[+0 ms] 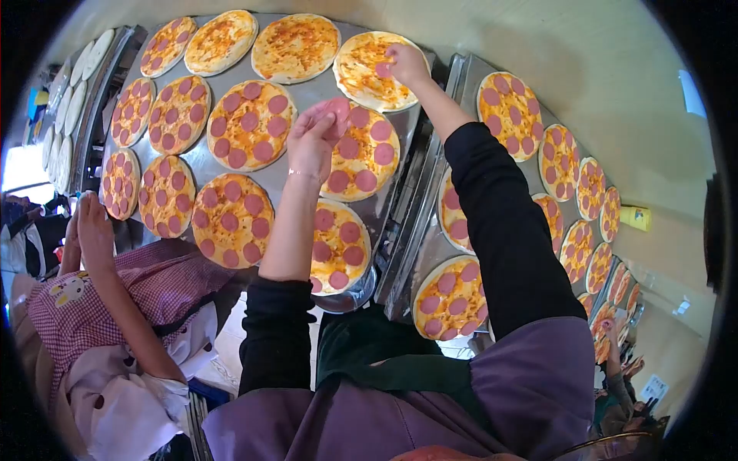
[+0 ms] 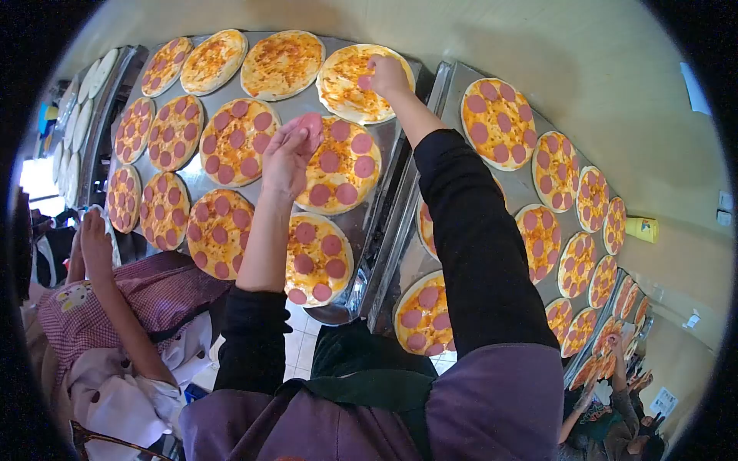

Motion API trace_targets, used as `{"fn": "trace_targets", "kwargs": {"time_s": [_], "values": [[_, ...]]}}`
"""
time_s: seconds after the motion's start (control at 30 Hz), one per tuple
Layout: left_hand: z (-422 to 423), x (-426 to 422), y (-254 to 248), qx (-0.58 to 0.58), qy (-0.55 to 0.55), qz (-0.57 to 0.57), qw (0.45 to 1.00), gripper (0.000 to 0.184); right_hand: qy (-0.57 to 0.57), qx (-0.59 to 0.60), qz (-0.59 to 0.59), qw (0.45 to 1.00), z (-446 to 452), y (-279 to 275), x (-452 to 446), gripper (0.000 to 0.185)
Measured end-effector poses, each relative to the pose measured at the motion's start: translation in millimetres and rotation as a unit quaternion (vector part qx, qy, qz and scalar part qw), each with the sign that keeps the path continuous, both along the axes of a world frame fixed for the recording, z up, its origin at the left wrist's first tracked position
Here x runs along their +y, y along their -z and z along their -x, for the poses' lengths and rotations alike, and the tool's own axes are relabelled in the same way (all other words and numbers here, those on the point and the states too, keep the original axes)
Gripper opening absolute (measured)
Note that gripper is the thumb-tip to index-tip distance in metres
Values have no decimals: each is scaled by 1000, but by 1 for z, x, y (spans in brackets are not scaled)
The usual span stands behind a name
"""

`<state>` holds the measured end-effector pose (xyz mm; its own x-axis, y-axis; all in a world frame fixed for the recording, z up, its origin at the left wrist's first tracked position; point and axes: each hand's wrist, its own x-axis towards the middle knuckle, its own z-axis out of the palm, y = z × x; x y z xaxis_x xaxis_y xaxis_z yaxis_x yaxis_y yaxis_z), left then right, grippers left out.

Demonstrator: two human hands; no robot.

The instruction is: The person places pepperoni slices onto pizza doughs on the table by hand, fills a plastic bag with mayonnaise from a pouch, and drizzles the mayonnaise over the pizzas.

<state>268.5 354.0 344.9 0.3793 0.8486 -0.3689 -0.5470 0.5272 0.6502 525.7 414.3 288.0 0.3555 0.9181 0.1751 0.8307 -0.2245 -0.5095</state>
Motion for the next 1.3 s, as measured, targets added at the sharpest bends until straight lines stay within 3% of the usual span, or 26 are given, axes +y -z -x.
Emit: {"fn": "trace_targets", "kwargs": {"time_s": [0.03,0.17,0.2,0.23,0.37,0.43,0.53,0.57,0.63,0.77,0.9,0.97,1.0,1.07,1.2,1.23,1.27,1.3], "values": [[-9,7,4,0,2,1,1000,23,12,-86,-54,995,0,0,-1,21],[-42,32,20,8,18,-1,1000,22,-97,-50,-126,986,-5,-18,-1,24],[-49,37,24,13,19,-3,1000,22,-132,177,-29,975,-1,-24,-3,25],[-56,41,26,12,20,-2,1000,22,-158,393,70,903,4,-34,-5,27],[-75,55,30,-14,26,8,1000,26,-292,234,76,924,10,-40,-15,29],[-78,59,34,-30,38,3,999,28,-298,237,34,924,9,-37,-11,27],[-80,58,35,1,11,2,1000,32,-153,314,12,937,2,-33,-8,21],[-79,56,35,20,-13,13,1000,35,-153,315,11,937,-1,-32,-6,21],[-74,53,35,38,-38,22,998,37,-63,176,-61,981,-15,-24,1,21],[-60,45,36,36,-39,9,999,29,14,116,31,993,-40,-5,22,20],[-52,40,38,31,-64,7,997,18,64,88,22,994,-41,0,32,21],[-49,37,30,45,-50,18,998,20,83,-34,63,994,-32,-18,27,22],[-48,37,27,56,-34,30,997,22,83,-32,65,994,-31,-15,26,22],[-49,38,20,44,-20,38,998,23,104,-133,-10,986,-28,-11,25,24],[-57,40,15,-4,-17,46,999,18,19,-134,-146,980,-31,-9,23,25],[-59,41,13,-6,-16,46,999,18,-66,34,-85,994,-25,-21,19,26],[-61,43,12,-13,-7,48,999,21,-149,202,-20,968,-18,-32,15,27],[-63,45,11,-19,2,48,999,25,-148,201,-20,968,-9,-42,8,27]]}}
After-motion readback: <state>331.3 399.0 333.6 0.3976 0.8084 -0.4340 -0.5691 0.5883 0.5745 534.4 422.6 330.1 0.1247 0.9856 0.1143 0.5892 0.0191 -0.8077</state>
